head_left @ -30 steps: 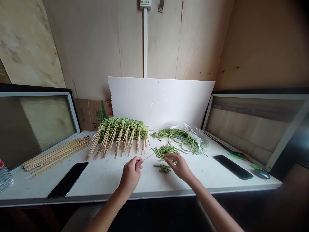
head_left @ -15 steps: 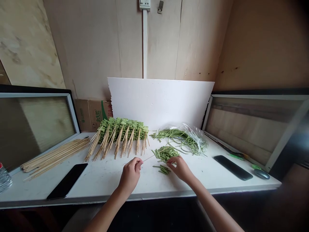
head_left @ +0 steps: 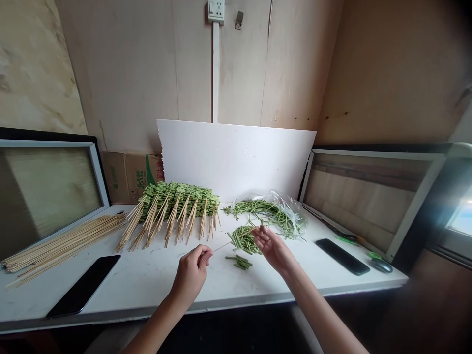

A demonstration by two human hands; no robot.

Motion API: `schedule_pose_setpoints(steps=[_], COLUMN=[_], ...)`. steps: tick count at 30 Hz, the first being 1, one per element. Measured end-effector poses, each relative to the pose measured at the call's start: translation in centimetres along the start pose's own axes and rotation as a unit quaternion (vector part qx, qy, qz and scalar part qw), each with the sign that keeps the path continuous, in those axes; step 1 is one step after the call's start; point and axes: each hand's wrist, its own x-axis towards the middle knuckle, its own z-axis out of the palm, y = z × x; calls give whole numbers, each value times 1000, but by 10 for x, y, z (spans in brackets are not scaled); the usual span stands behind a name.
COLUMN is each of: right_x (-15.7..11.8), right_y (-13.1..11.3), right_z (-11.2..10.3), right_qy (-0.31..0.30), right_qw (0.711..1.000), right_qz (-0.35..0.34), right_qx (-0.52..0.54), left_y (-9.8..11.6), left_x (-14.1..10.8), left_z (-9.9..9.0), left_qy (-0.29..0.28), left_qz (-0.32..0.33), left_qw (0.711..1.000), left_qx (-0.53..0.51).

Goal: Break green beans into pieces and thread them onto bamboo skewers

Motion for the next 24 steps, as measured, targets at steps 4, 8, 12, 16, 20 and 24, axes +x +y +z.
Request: schedule_pose_setpoints(steps=[4, 8, 12, 16, 20, 24], right_x=[-2, -4, -4, -4, -4, -5], right_y=[0, -1, -1, -3, -4, -4], right_z=[4, 5, 6, 8, 9, 10], right_qy=[-11, -7, 10, 30, 33, 33], right_qw=[1000, 1000, 1000, 998, 996, 995], right_qz=[8, 0, -11, -27, -44, -53], right_qx=[26, 12, -15, -49, -77, -80], left_y=[4, 4, 2, 2, 3, 2], left_x=[-1, -1, -1, -2, -1, -1], left_z=[-1, -1, -2, -2, -3, -3], left_qy=[-4, -7, -9, -2, 3, 2], left_qz=[4, 7, 15, 36, 49, 53], left_qw=[1000, 1000, 1000, 999, 997, 997], left_qx=[4, 14, 24, 40, 55, 63])
